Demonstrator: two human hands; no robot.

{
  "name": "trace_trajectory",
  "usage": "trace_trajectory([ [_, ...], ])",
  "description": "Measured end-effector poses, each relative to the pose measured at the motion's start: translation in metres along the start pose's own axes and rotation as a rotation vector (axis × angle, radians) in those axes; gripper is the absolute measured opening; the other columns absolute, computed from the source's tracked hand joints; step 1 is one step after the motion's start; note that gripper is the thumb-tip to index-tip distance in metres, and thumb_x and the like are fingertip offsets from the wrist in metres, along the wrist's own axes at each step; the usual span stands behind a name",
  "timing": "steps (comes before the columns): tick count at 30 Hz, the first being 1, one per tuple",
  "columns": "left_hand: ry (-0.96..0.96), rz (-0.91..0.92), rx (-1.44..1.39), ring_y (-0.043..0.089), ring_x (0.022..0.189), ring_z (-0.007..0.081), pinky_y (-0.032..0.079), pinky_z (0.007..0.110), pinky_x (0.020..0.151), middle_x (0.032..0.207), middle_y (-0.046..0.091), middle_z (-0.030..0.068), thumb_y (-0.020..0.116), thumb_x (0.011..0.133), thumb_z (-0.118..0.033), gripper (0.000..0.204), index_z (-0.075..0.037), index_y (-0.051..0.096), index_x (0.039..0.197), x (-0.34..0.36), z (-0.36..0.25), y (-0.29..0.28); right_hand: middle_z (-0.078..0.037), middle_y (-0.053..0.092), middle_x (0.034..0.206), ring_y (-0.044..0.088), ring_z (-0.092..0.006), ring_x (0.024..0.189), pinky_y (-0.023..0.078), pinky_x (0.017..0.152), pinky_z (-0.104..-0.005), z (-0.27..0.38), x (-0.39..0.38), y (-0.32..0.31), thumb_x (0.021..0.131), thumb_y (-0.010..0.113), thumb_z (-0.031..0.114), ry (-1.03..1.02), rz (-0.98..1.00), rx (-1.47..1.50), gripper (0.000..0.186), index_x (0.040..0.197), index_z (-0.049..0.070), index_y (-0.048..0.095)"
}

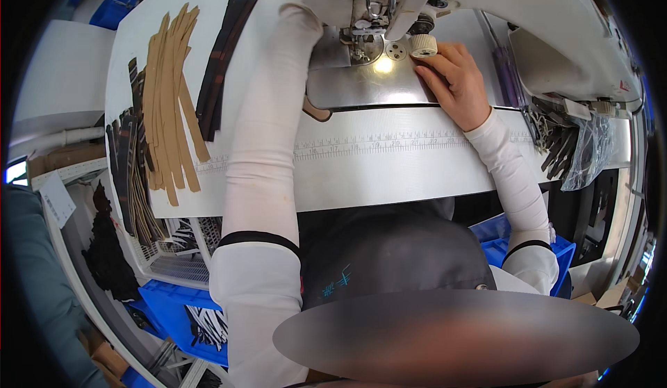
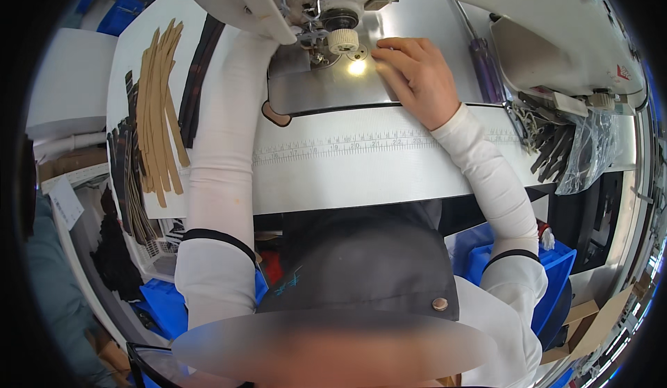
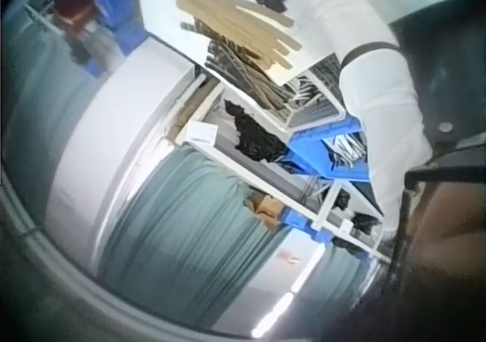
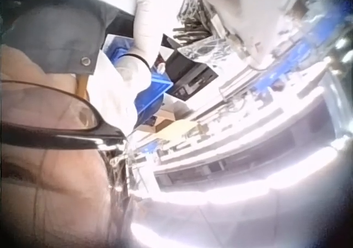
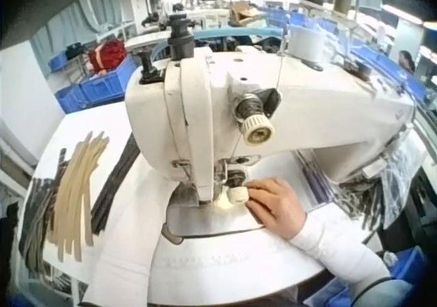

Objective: The recorder is using an industrial sewing machine to join narrow strips of fabric or leather, likely for edge binding or garment components.

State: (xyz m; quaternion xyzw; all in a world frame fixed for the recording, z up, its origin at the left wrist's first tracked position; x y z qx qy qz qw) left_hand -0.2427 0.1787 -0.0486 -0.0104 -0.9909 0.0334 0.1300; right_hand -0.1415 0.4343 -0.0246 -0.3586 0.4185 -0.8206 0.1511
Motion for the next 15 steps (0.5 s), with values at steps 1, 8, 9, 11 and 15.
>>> trace_trajectory([
  [1,-0.011,-0.037,-0.073,0.066,0.091,0.0198,0.053,0.032,0.082,0.109,0.066,0.0122,0.054,0.087,0.000,0.025,0.003,0.060,0.111,-0.001,0.000,0.004,-0.008,0.063,0.109,0.056,-0.0275,0.098,0.045,0.085,-0.0371,0.001,0.002,0.000,0.085,0.061,0.014,-0.009,-0.001,0.004,0.020,0.102,0.005,0.067],
  [8,-0.053,-0.338,-0.551,0.064,0.097,0.0200,0.054,0.033,0.083,0.113,0.064,0.0135,0.056,0.090,-0.004,0.026,0.001,0.057,0.115,-0.031,0.000,-0.115,-0.009,0.063,0.109,0.056,-0.0281,0.098,0.045,0.085,-0.0366,0.000,0.000,-0.002,0.082,0.064,0.011,-0.029,0.023,0.040,0.020,0.101,0.005,0.067],
  [9,-0.034,-0.402,-0.598,0.064,0.098,0.0200,0.054,0.033,0.083,0.114,0.064,0.0137,0.056,0.091,-0.004,0.026,0.001,0.057,0.116,-0.044,-0.013,-0.137,-0.010,0.062,0.110,0.056,-0.0286,0.098,0.045,0.085,-0.0364,0.006,0.002,0.000,0.081,0.065,0.009,-0.042,0.037,0.034,0.021,0.101,0.004,0.067],
  [11,-0.095,-0.386,-0.589,0.064,0.098,0.0201,0.055,0.033,0.082,0.114,0.064,0.0149,0.056,0.092,-0.005,0.022,0.003,0.057,0.113,-0.102,-0.059,-0.111,-0.010,0.062,0.110,0.056,-0.0268,0.100,0.045,0.087,-0.0353,0.006,-0.004,-0.003,0.081,0.065,0.009,-0.058,0.051,0.101,0.021,0.102,0.004,0.067],
  [15,-0.203,-0.428,-0.581,0.065,0.087,0.0160,0.055,0.028,0.075,0.106,0.066,0.0137,0.059,0.090,-0.005,0.018,0.000,0.059,0.107,-0.186,-0.095,-0.092,-0.009,0.062,0.113,0.057,-0.0199,0.104,0.045,0.089,-0.0309,0.047,-0.007,0.017,0.083,0.066,0.008,0.121,0.160,0.678,0.027,0.110,0.003,0.064],
])
Point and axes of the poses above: each hand's wrist, its own x-axis towards the middle knuckle, its own y-axis out of the palm, z = x × y, the point moved 1 cm from there along x, towards the middle knuckle
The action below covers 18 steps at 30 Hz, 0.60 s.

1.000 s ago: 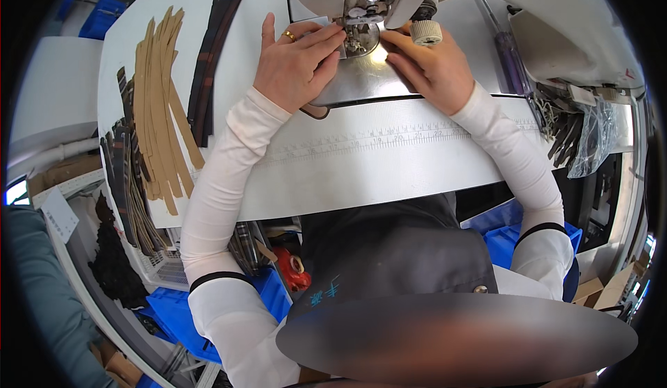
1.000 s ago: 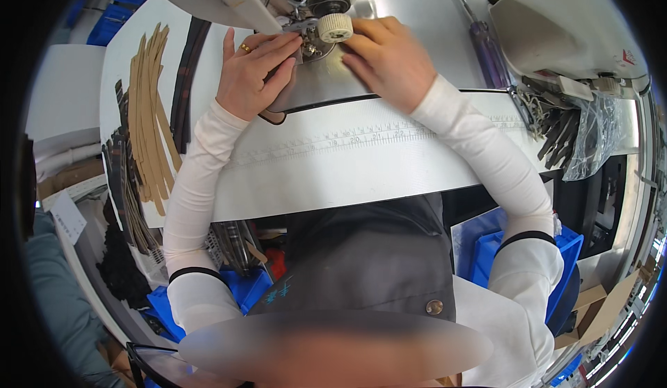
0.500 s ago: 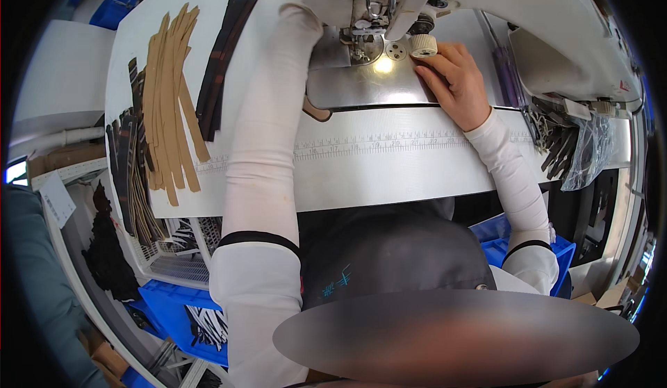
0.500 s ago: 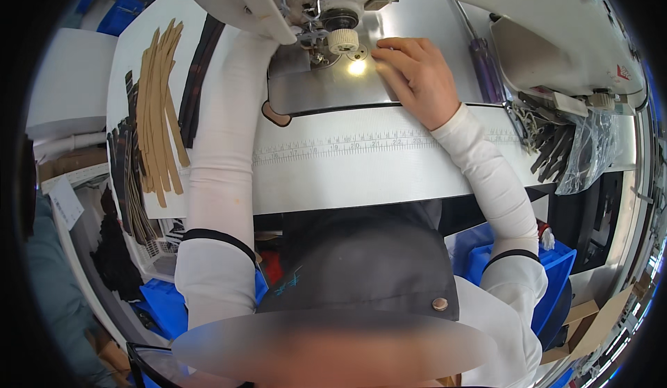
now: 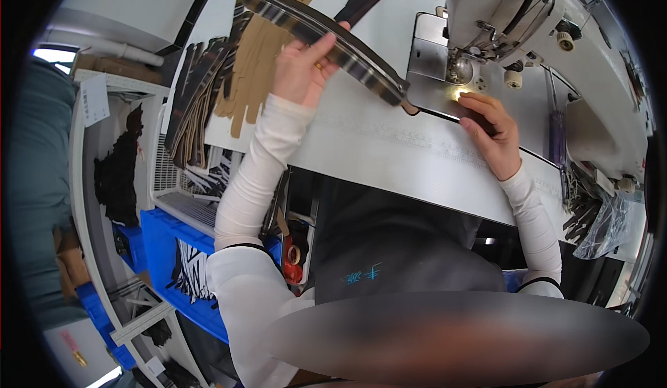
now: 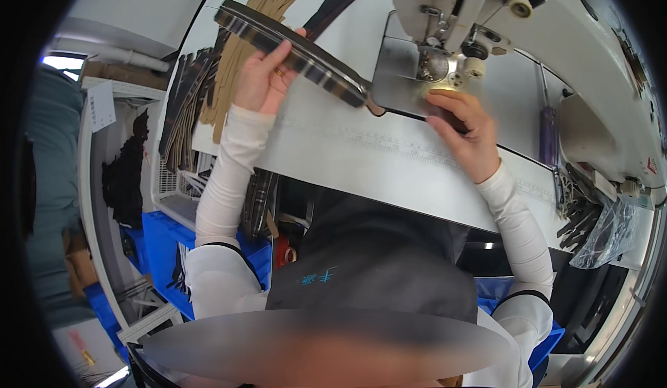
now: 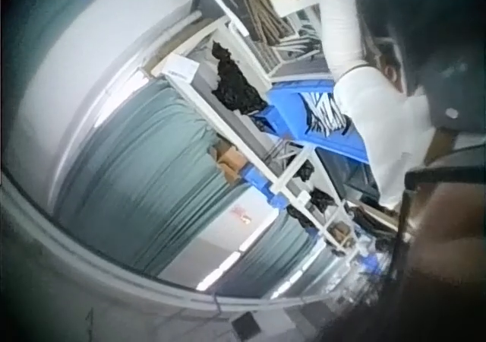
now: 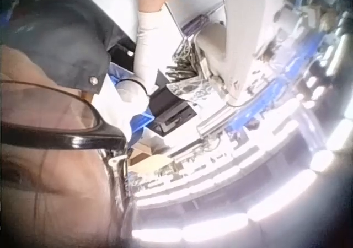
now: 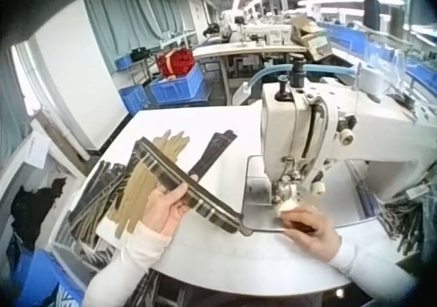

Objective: The recorder is using an industrial sewing machine to join narrow strips of fabric or leather, likely for edge binding or garment components.

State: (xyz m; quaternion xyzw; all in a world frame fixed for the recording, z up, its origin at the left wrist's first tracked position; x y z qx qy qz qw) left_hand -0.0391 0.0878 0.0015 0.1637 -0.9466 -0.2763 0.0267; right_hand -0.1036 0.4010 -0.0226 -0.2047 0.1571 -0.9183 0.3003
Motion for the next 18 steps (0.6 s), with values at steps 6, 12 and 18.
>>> trace_trajectory([
  [6,-0.045,0.057,-0.062,0.063,0.100,0.0182,0.055,0.030,0.084,0.117,0.061,0.0174,0.054,0.093,-0.004,0.023,0.000,0.057,0.115,-0.051,0.009,0.020,-0.008,0.063,0.109,0.060,-0.0124,0.091,0.047,0.080,-0.0228,0.033,0.004,0.067,0.084,0.068,0.010,0.127,0.139,0.367,0.035,0.116,-0.002,0.059],
  [12,0.159,-0.050,-0.036,0.066,0.085,0.0171,0.056,0.031,0.074,0.101,0.067,0.0127,0.060,0.090,-0.006,0.011,-0.003,0.063,0.100,-0.034,-0.008,0.006,-0.004,0.067,0.077,0.061,-0.0071,0.060,0.049,0.052,-0.0196,0.029,0.001,0.046,0.088,0.064,0.015,0.461,0.427,0.538,0.015,0.091,0.000,0.064],
  [18,0.208,-0.141,0.123,0.066,0.070,0.0138,0.055,0.028,0.064,0.084,0.068,0.0045,0.068,0.086,-0.011,0.010,-0.004,0.066,0.092,-0.030,-0.013,-0.017,-0.008,0.065,0.079,0.063,-0.0080,0.060,0.051,0.050,-0.0179,0.013,-0.007,0.011,0.091,0.060,0.011,0.581,0.237,0.652,0.011,0.096,0.001,0.059],
])
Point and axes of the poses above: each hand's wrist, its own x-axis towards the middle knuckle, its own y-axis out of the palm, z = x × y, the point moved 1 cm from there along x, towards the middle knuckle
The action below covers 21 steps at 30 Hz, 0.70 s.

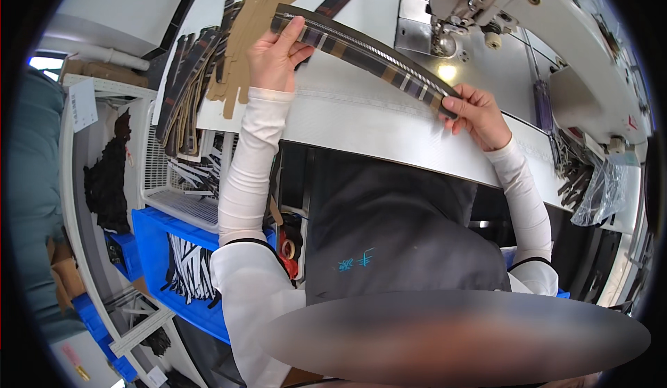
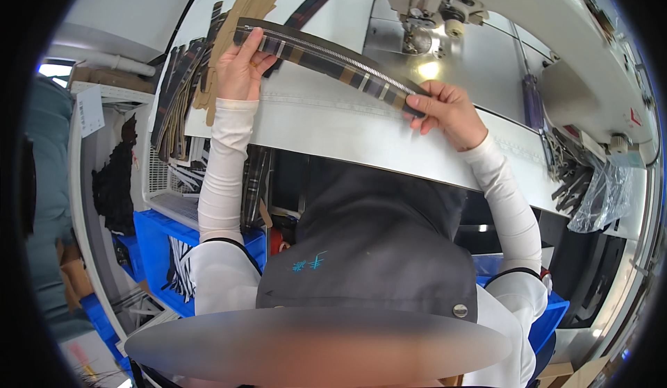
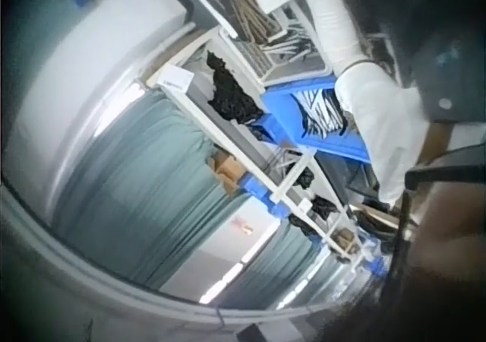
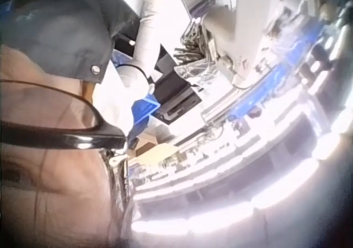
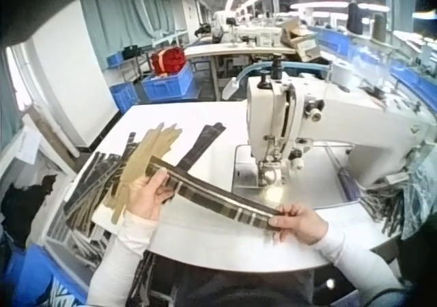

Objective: The recorder is using an industrial sewing machine to join narrow strips of fabric or leather, likely for edge binding or garment components.

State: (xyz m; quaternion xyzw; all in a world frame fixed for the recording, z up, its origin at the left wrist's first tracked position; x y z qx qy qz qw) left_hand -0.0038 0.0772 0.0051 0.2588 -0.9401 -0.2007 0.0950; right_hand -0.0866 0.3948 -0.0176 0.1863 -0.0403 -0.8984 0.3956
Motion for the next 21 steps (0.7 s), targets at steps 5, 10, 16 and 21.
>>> trace_trajectory([
  [5,-0.048,-0.012,0.155,0.063,0.068,0.0115,0.053,0.026,0.065,0.085,0.068,0.0037,0.069,0.085,-0.012,0.012,-0.002,0.067,0.091,-0.017,0.005,0.005,-0.005,0.064,0.084,0.063,-0.0081,0.067,0.052,0.057,-0.0178,0.002,-0.002,-0.028,0.089,0.063,0.010,-0.110,-0.167,0.032,0.014,0.099,-0.001,0.061],
  [10,-0.425,0.302,0.481,0.064,0.075,0.0122,0.055,0.028,0.074,0.087,0.068,0.0092,0.065,0.086,-0.009,0.014,0.004,0.068,0.091,-0.110,0.019,0.034,0.000,0.063,0.083,0.059,-0.0048,0.065,0.050,0.061,-0.0156,0.012,0.010,-0.082,0.087,0.065,0.013,-0.233,-0.416,0.078,0.018,0.100,0.001,0.063],
  [16,-0.609,0.464,0.148,0.064,0.066,0.0121,0.053,0.023,0.060,0.081,0.069,0.0102,0.064,0.087,-0.007,0.015,0.007,0.066,0.090,-0.183,0.089,0.072,0.002,0.063,0.089,0.057,-0.0043,0.074,0.049,0.068,-0.0177,0.019,0.032,-0.098,0.091,0.061,0.020,-0.224,-0.407,-0.272,0.026,0.110,0.002,0.063],
  [21,-0.641,0.457,0.088,0.065,0.068,0.0127,0.054,0.024,0.064,0.084,0.069,0.0111,0.064,0.088,-0.007,0.015,0.007,0.066,0.093,-0.194,0.110,0.085,-0.006,0.064,0.091,0.058,-0.0095,0.071,0.048,0.064,-0.0206,0.015,0.045,-0.101,0.094,0.054,0.011,-0.219,-0.430,-0.180,0.023,0.111,-0.004,0.058],
])
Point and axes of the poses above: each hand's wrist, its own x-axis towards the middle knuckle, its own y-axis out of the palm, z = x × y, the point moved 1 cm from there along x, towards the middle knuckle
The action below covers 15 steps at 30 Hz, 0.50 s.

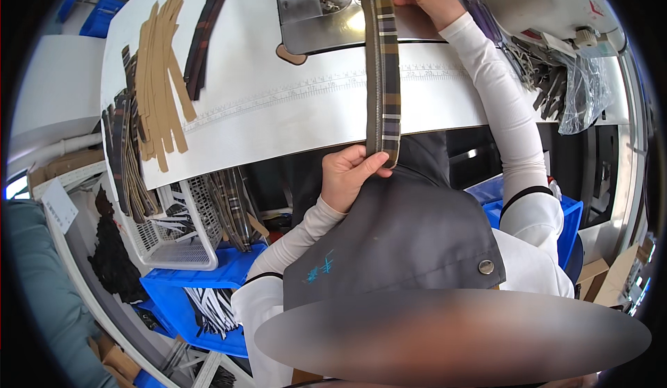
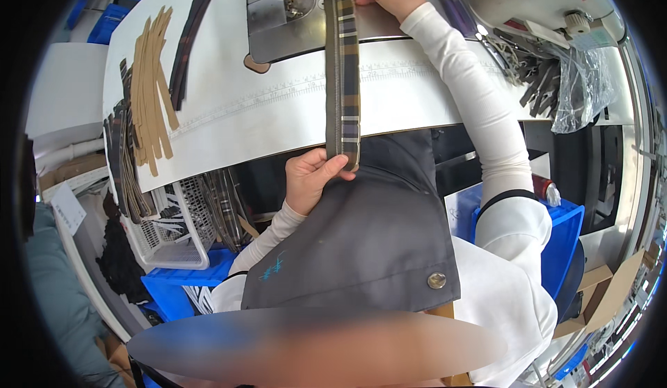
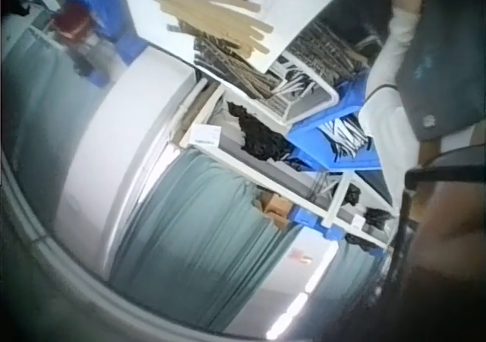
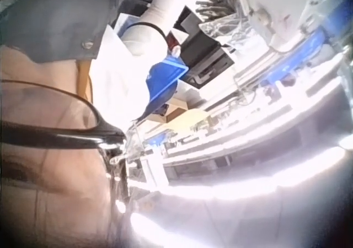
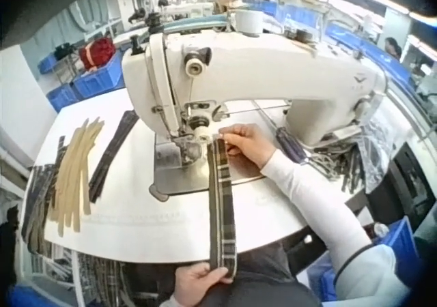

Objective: The recorder is using an industrial sewing machine to join narrow strips of fabric or leather, likely for edge binding or garment components.

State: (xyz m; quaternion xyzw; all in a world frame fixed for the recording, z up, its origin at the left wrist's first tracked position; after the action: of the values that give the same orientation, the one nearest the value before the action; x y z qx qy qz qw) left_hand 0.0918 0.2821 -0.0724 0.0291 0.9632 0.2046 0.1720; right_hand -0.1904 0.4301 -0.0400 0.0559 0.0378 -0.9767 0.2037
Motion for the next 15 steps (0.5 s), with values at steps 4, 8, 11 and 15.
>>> trace_trajectory([
  [4,0.004,0.022,-0.038,0.065,0.077,0.0149,0.056,0.027,0.071,0.091,0.068,0.0131,0.064,0.088,-0.006,0.017,0.008,0.065,0.099,-0.001,0.000,0.005,-0.009,0.065,0.097,0.059,-0.0122,0.082,0.049,0.071,-0.0238,-0.007,-0.024,-0.013,0.092,0.055,0.011,-0.284,-0.087,-0.093,0.034,0.122,-0.007,0.053],
  [8,0.012,0.063,-0.047,0.065,0.082,0.0156,0.056,0.028,0.075,0.093,0.068,0.0135,0.063,0.088,-0.005,0.018,0.008,0.065,0.101,-0.003,-0.002,0.007,-0.005,0.066,0.096,0.061,-0.0123,0.082,0.050,0.073,-0.0260,-0.004,-0.070,-0.006,0.092,0.057,0.015,-0.456,-0.120,-0.372,0.028,0.115,-0.002,0.060],
  [11,0.004,0.044,-0.051,0.065,0.083,0.0158,0.056,0.028,0.075,0.094,0.068,0.0136,0.063,0.088,-0.004,0.018,0.008,0.065,0.100,-0.003,0.002,0.009,-0.005,0.063,0.113,0.060,-0.0175,0.097,0.047,0.088,-0.0306,-0.003,-0.096,0.003,0.093,0.057,0.020,-0.397,-0.002,-0.493,0.036,0.125,0.003,0.055],
  [15,-0.004,0.045,-0.037,0.066,0.082,0.0151,0.055,0.027,0.074,0.092,0.068,0.0135,0.062,0.088,-0.004,0.017,0.008,0.065,0.100,0.000,0.001,0.008,-0.010,0.049,0.136,0.044,-0.0359,0.123,0.035,0.102,-0.0427,-0.003,-0.110,0.027,0.086,0.062,0.036,-0.691,0.023,-1.133,0.054,0.131,0.007,0.050],
])
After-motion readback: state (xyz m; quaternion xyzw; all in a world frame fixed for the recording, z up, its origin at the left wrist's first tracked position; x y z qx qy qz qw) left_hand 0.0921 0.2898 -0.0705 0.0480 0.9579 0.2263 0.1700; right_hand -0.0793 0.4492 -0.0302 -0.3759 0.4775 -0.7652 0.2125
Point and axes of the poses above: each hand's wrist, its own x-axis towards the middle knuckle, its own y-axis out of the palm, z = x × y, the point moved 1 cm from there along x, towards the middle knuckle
